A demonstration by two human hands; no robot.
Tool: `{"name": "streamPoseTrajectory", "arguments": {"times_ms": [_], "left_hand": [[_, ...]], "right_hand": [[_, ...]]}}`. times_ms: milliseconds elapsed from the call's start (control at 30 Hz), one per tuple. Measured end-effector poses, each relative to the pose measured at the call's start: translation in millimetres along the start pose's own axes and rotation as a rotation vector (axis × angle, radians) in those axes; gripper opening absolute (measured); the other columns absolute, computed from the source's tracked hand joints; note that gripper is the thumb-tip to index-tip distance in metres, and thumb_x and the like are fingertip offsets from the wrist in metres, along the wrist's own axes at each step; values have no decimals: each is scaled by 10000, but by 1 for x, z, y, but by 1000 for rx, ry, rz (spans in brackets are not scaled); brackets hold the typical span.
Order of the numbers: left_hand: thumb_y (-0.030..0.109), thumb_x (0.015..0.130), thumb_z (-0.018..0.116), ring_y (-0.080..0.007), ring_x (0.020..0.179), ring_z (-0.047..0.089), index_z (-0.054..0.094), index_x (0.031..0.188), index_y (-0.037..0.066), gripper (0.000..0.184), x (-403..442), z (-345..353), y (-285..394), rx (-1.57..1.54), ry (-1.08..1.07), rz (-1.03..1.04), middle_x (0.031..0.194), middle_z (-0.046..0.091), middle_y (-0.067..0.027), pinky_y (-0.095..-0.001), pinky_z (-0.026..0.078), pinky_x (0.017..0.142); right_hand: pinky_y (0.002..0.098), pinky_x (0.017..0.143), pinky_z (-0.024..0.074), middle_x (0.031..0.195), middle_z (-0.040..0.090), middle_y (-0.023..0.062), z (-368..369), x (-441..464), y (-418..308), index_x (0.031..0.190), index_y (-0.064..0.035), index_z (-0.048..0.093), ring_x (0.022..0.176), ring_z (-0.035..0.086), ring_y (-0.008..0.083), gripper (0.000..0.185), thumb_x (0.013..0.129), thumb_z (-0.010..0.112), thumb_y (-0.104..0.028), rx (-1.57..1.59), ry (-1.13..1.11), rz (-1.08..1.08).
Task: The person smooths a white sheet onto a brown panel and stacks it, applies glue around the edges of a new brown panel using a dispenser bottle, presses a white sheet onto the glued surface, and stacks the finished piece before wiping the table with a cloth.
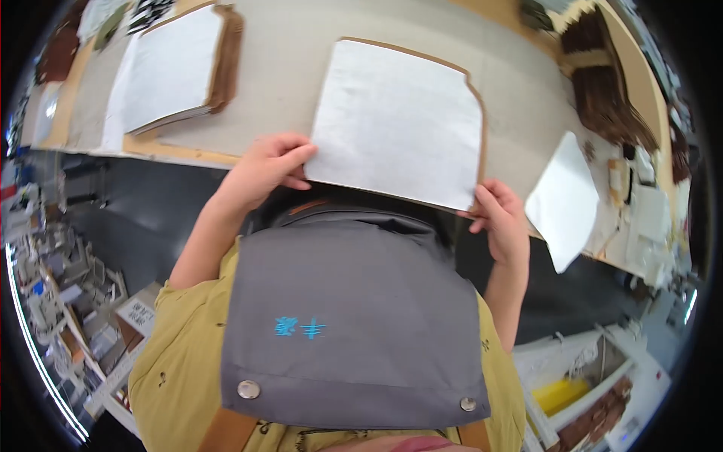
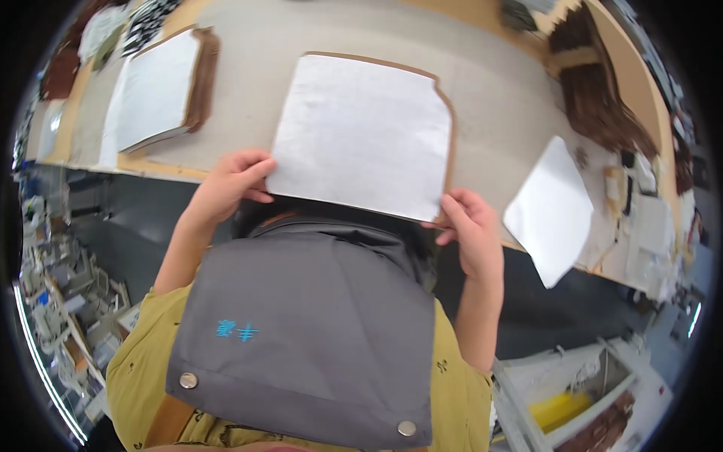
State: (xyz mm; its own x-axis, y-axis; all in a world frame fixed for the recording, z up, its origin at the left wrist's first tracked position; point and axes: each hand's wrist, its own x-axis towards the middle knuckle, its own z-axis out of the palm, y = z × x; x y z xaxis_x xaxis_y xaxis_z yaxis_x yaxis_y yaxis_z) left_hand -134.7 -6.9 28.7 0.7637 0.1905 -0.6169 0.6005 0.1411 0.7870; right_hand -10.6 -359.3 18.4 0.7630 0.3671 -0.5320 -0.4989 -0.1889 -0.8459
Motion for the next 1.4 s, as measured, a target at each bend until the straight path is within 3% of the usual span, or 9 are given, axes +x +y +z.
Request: {"name": "streamPoseTrajectory", "arguments": {"times_ms": [200, 267, 300, 433, 500, 800, 833, 1033, 1400], "left_hand": [[236, 1038, 586, -42, 711, 566, 665, 1031, 8, 242, -2, 7, 4, 76, -13, 88, 821, 594, 23, -219, 559, 628], [243, 1053, 558, -49, 684, 572, 663, 1013, 10, 258, -8, 8, 10, 271, 108, 103, 794, 596, 19, -206, 510, 608], [240, 1062, 543, -61, 676, 590, 663, 1002, 11, 266, -9, 11, 10, 429, 232, 200, 777, 606, 15, -199, 462, 596], [178, 1049, 562, -63, 717, 610, 671, 1008, 4, 210, -5, 19, 20, 518, 245, 375, 827, 625, 0, -213, 471, 622], [78, 1004, 606, -83, 746, 621, 677, 1023, 2, 106, 4, 36, 27, 596, 169, 697, 873, 643, -28, -230, 495, 659], [77, 891, 704, -240, 860, 658, 682, 1029, 87, 140, 60, 130, 53, 841, -442, 1266, 1006, 654, -45, -347, 548, 696], [21, 831, 744, -225, 850, 659, 710, 1017, 99, 205, 64, 139, 54, 839, -463, 1286, 990, 662, -37, -337, 547, 699], [102, 849, 704, -203, 854, 655, 697, 994, 138, 150, 87, 165, 63, 915, -636, 1475, 989, 660, -8, -349, 534, 734], [140, 828, 664, -181, 832, 616, 615, 897, 120, 87, 90, 180, 85, 1108, -811, 1543, 928, 604, -7, -332, 493, 767]], "right_hand": [[203, 538, 523, 869, 700, 61, -7, -2, 5, 1064, 6, 641, 760, 739, 168, 210, 1023, 604, -197, 85, 40, -5], [211, 558, 532, 868, 704, 64, -8, -7, 5, 1075, 14, 647, 769, 740, 164, 216, 1008, 627, -191, 81, 59, -6], [215, 563, 534, 871, 708, 71, -7, -10, 2, 1083, 21, 651, 767, 738, 161, 224, 998, 639, -186, 60, 52, 13], [204, 535, 534, 863, 722, 101, -9, -16, 2, 1073, 31, 659, 714, 726, 144, 186, 991, 641, -134, 35, 21, 66], [204, 533, 532, 860, 722, 103, -9, -16, 4, 1071, 35, 659, 705, 722, 140, 185, 991, 638, -131, 26, 22, 72], [215, 561, 516, 834, 707, 76, -15, -18, 8, 1101, 39, 663, 658, 681, 123, 215, 993, 632, -144, 137, 2, 75], [212, 556, 511, 830, 704, 71, -15, -18, 7, 1102, 35, 663, 653, 678, 118, 213, 996, 629, -146, 160, -12, 77], [203, 542, 493, 817, 696, 56, -18, -17, 9, 1106, 24, 664, 643, 668, 108, 206, 1004, 621, -150, 252, -59, 66], [190, 557, 451, 820, 700, 31, -18, -16, 9, 1050, -7, 678, 650, 659, 87, 175, 1011, 609, -163, 207, -92, 59]]}}
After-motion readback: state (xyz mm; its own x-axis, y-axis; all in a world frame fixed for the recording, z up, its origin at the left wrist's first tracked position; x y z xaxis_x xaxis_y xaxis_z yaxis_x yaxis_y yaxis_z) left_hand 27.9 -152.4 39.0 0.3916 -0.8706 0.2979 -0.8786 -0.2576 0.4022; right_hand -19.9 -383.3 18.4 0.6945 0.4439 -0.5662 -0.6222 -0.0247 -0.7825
